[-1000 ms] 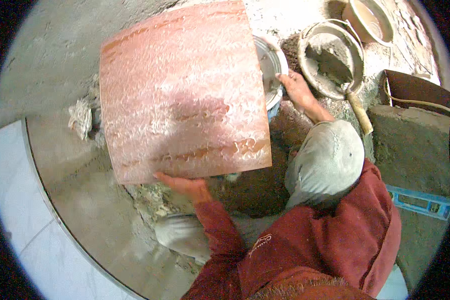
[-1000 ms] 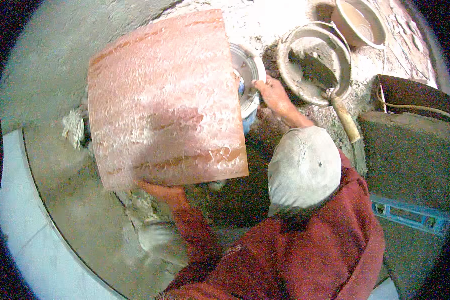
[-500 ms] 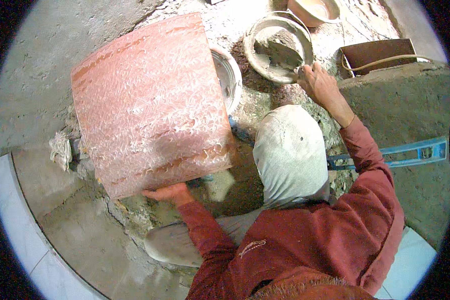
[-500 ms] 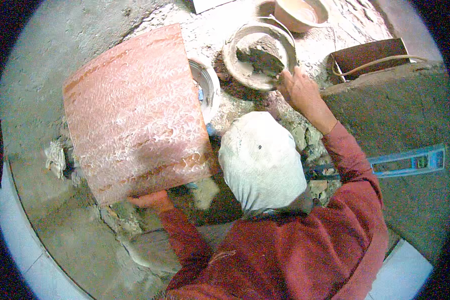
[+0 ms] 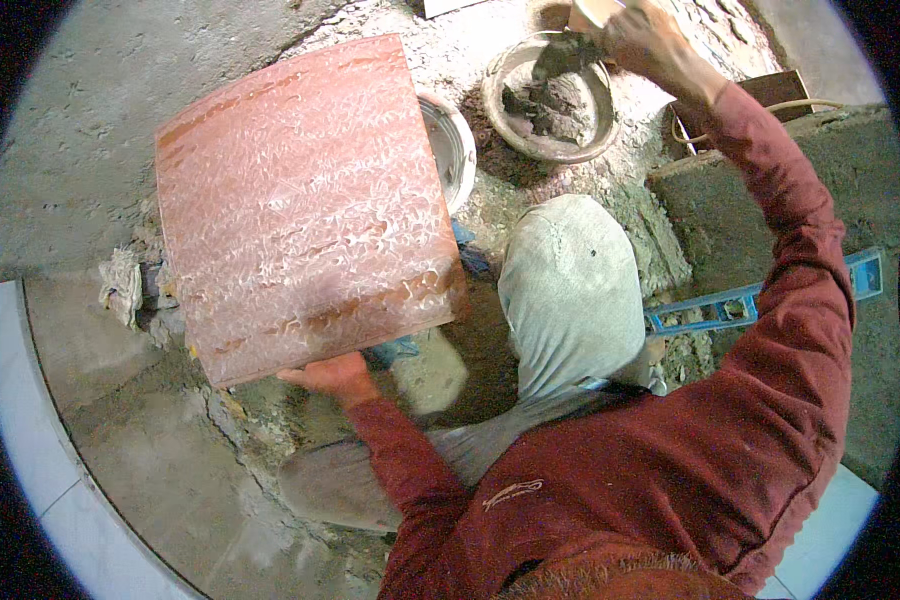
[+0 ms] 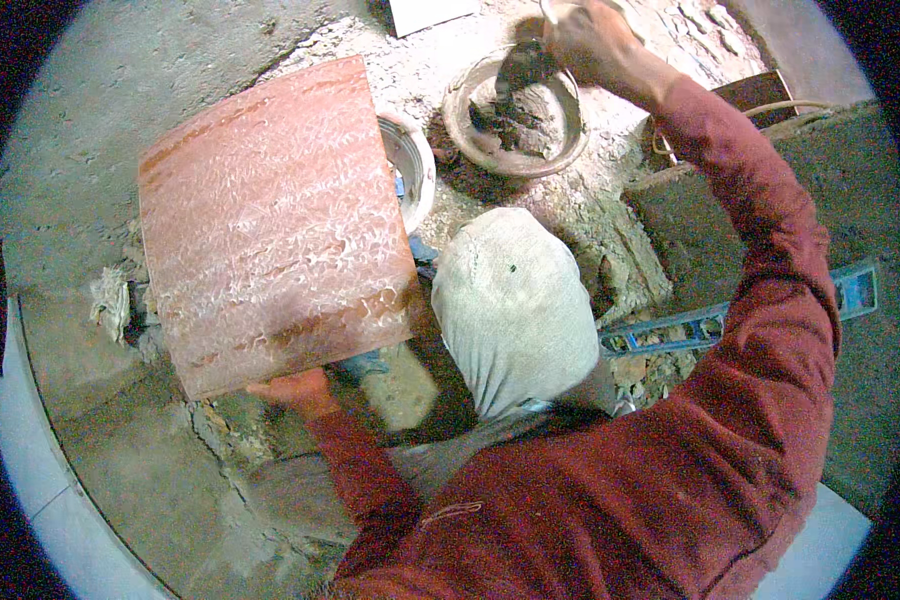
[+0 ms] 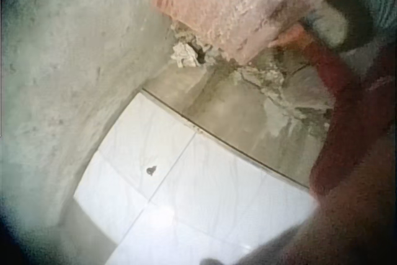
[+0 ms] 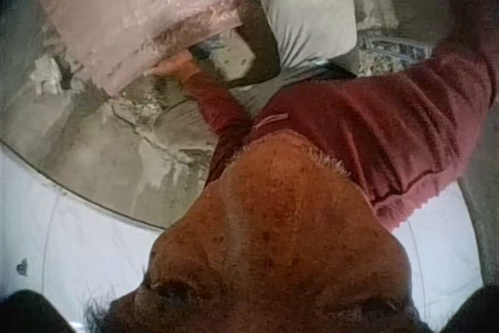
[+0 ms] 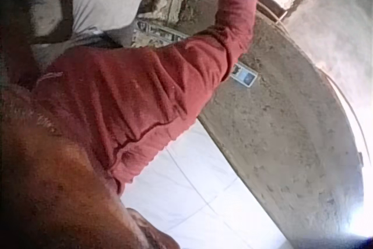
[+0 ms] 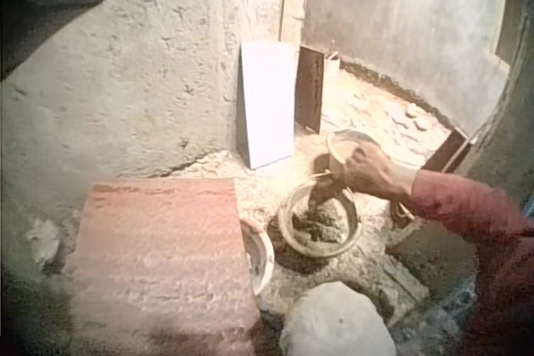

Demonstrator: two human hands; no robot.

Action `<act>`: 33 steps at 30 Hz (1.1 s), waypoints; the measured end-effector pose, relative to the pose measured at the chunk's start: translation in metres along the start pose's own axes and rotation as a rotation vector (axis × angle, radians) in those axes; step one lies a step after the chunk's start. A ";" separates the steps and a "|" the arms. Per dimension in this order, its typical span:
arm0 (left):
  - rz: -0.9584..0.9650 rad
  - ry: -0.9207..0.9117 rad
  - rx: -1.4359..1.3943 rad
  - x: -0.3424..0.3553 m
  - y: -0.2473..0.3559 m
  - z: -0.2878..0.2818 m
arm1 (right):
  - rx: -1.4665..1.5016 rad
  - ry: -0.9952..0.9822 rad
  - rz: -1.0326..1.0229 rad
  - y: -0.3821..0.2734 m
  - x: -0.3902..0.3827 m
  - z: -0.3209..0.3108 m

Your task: The person applies mortar to the back of a tile using a trowel and then places the tile onto the floor surface.

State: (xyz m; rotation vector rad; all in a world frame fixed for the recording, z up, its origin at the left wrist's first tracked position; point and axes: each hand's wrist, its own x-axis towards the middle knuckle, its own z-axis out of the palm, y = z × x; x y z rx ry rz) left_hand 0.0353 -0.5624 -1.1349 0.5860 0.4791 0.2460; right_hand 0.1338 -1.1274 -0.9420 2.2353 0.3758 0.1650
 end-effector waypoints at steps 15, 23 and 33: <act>-0.080 0.157 -0.019 -0.004 -0.001 0.011 | 0.093 -0.170 -0.104 -0.053 -0.039 0.000; -0.087 0.025 -0.031 -0.001 0.000 -0.004 | 0.413 -0.339 0.045 -0.105 -0.032 0.026; 0.048 0.077 0.052 -0.002 -0.003 0.011 | 0.856 -0.585 -0.030 -0.099 -0.024 0.043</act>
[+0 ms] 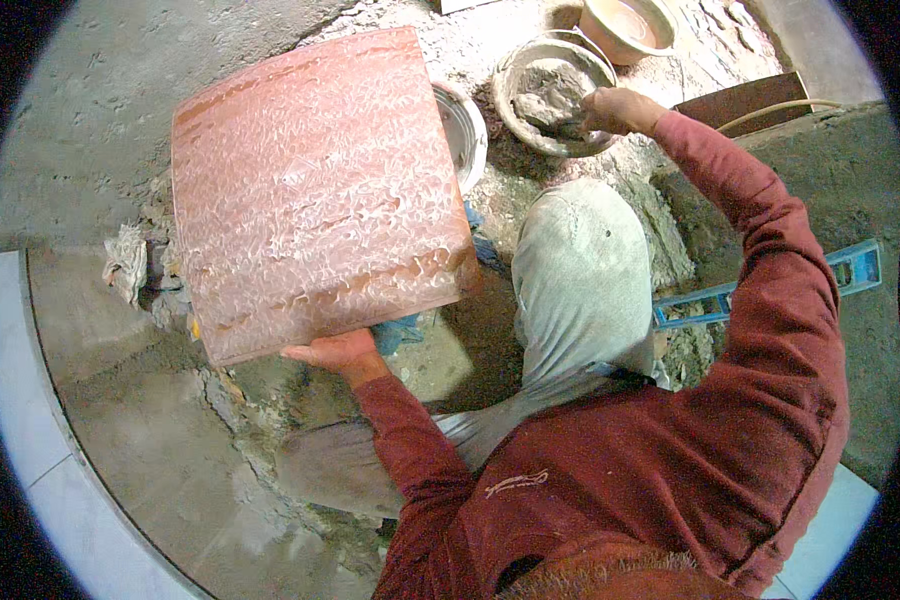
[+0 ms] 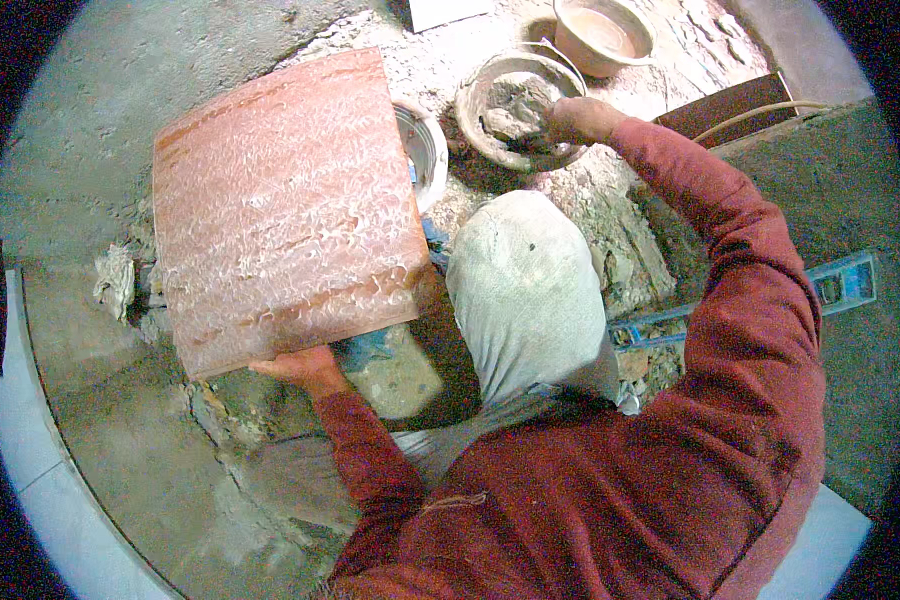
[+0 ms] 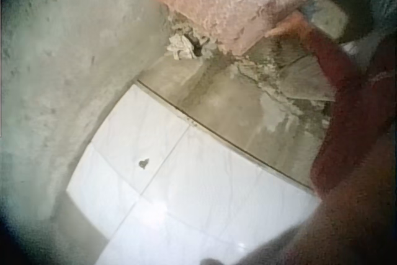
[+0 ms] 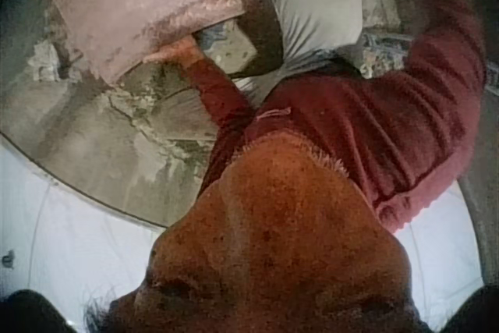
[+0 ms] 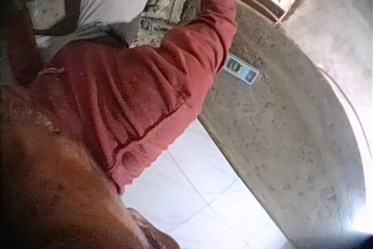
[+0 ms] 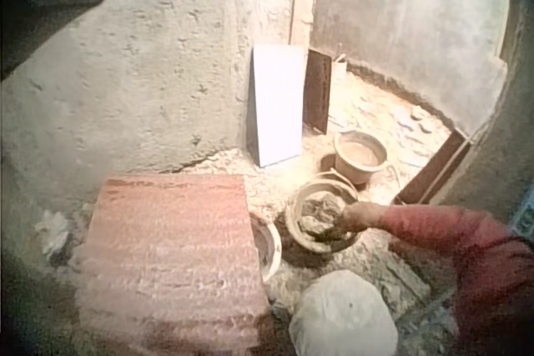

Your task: The person applies mortar to the back of a tile using a trowel and then places the tile onto the floor surface.

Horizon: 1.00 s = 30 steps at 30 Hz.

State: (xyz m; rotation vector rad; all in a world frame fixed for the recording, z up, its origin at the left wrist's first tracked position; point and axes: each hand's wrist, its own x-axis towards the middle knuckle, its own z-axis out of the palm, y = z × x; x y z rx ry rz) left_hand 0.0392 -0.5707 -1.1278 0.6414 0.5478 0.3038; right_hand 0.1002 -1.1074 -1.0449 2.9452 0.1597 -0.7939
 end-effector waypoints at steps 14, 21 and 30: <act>-0.066 -0.035 -0.019 0.002 0.005 -0.010 | -0.157 0.100 -0.188 -0.008 -0.006 -0.015; -0.230 -0.019 -0.117 -0.007 -0.016 0.002 | 1.002 -0.041 -0.122 0.068 0.004 0.084; -0.151 -0.086 -0.100 0.003 0.003 -0.028 | 1.251 -0.164 0.196 0.001 -0.054 0.006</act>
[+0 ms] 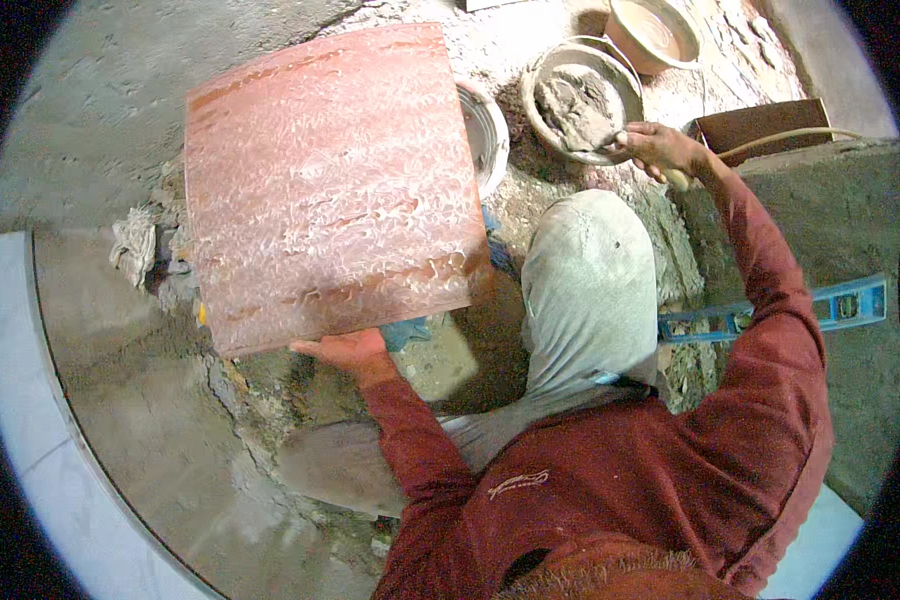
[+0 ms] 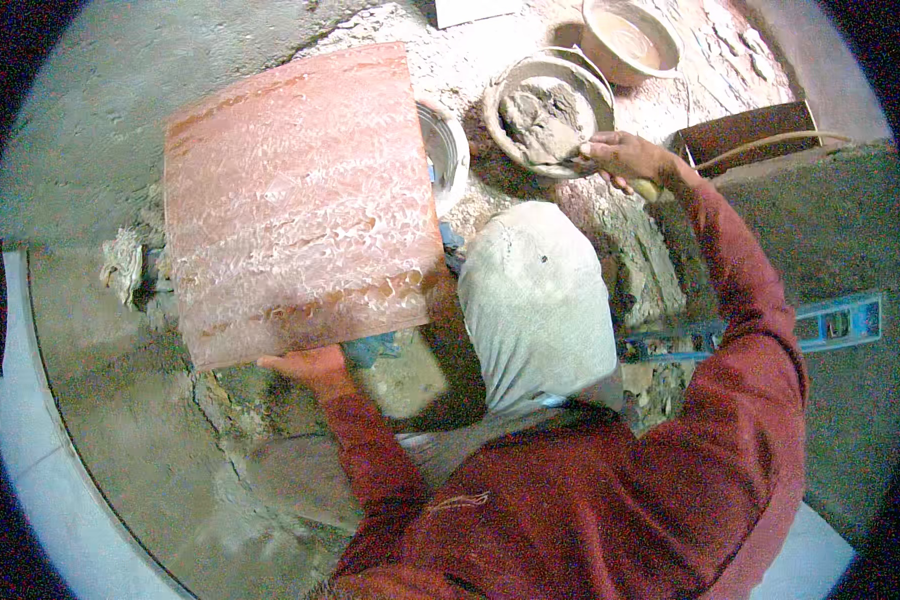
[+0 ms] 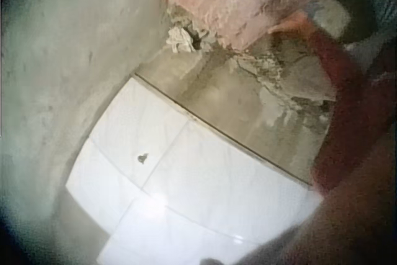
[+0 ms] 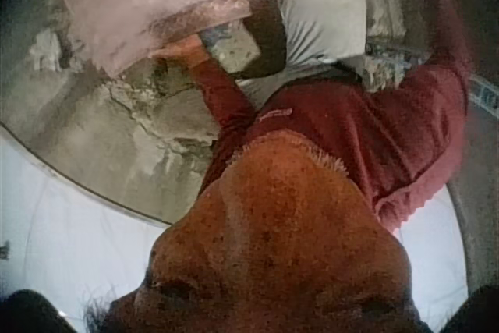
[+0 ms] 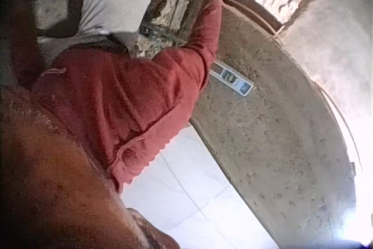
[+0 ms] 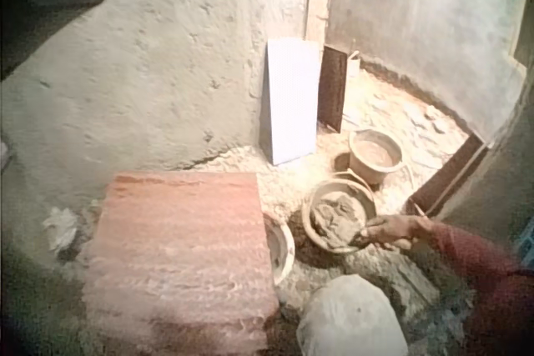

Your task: The person applies mortar to the back of a tile using a trowel and then places the tile onto the floor surface.

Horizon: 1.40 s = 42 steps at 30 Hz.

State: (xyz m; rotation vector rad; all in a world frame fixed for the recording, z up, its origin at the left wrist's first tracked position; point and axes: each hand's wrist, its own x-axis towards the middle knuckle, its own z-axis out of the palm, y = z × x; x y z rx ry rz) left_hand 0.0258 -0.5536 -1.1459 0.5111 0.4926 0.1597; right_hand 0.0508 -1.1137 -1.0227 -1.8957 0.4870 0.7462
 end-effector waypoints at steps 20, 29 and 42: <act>0.117 0.033 -0.175 -0.010 -0.002 0.026 | -0.713 0.434 -1.184 -0.287 0.132 0.197; 0.116 -0.029 -0.185 -0.004 -0.014 0.025 | -0.795 0.252 -1.231 -0.360 0.186 0.231; 0.105 -0.049 -0.199 -0.006 -0.009 0.031 | -0.688 -0.041 -0.555 -0.384 0.176 0.179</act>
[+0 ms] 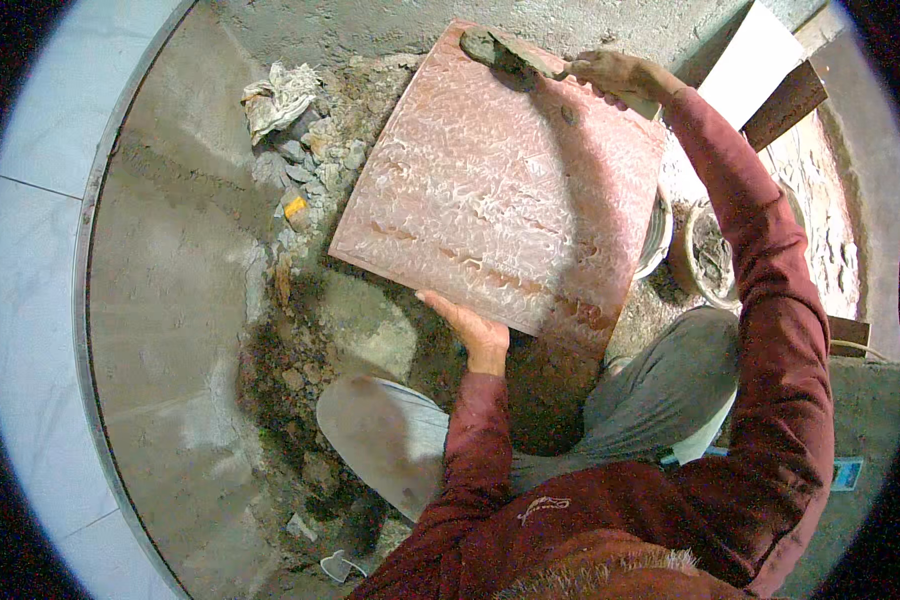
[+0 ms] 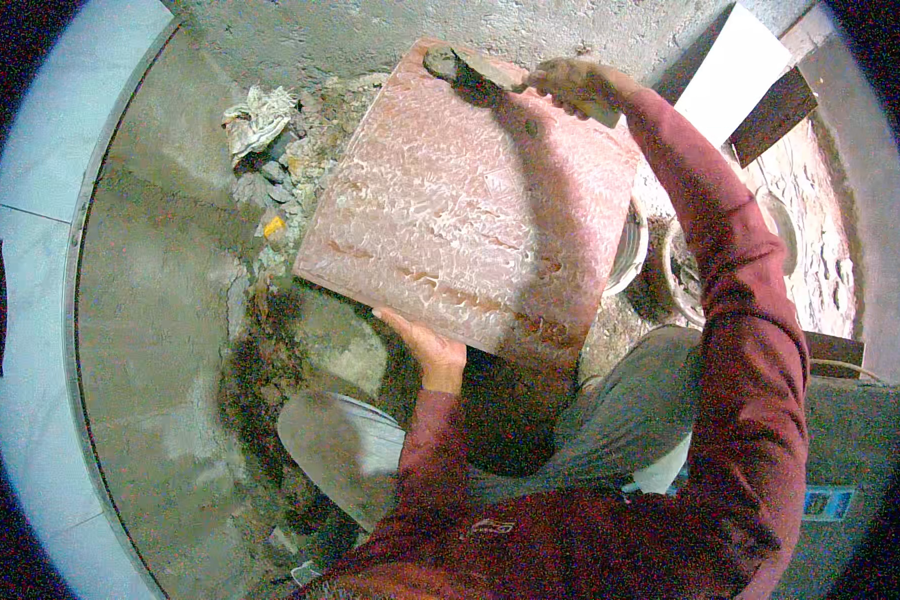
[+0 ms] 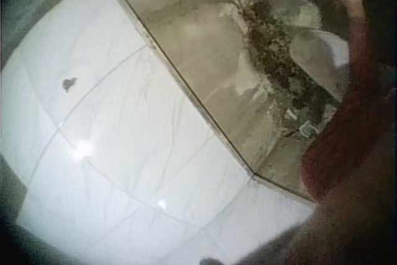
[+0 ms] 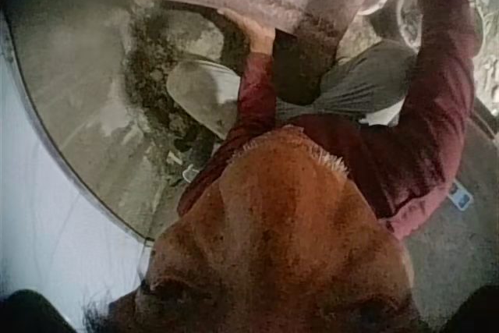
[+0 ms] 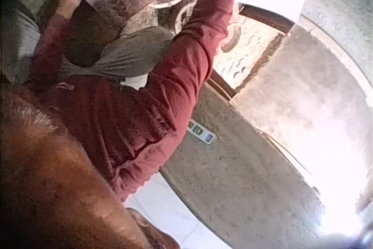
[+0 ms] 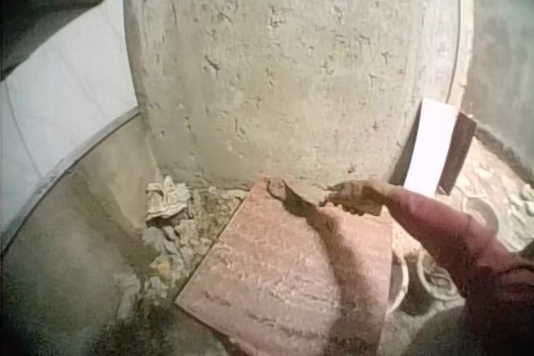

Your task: The person applies mortar to the back of a tile using a trowel and then places the tile onto the floor surface.

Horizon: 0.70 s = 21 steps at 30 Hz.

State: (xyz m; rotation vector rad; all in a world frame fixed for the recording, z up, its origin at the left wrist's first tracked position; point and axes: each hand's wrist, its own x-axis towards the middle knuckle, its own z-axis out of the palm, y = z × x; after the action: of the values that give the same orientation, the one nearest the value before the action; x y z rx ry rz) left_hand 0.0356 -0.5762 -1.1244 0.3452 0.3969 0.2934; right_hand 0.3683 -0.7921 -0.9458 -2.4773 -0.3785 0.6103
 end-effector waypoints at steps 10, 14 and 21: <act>-0.010 0.051 0.046 -0.005 0.007 0.008 | -0.390 0.111 -0.417 -0.016 -0.025 0.070; -0.020 0.055 0.047 -0.003 0.011 -0.003 | -0.892 0.597 -0.560 -0.022 -0.004 0.074; 0.013 0.055 0.035 0.002 0.007 -0.012 | -0.083 -0.110 -0.240 -0.025 0.016 0.050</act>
State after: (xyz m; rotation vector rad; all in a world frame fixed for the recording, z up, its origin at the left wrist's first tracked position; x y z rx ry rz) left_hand 0.0313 -0.5661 -1.1330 0.3744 0.4546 0.3097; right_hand 0.3538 -0.7430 -0.9741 -2.4326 -0.7451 0.6427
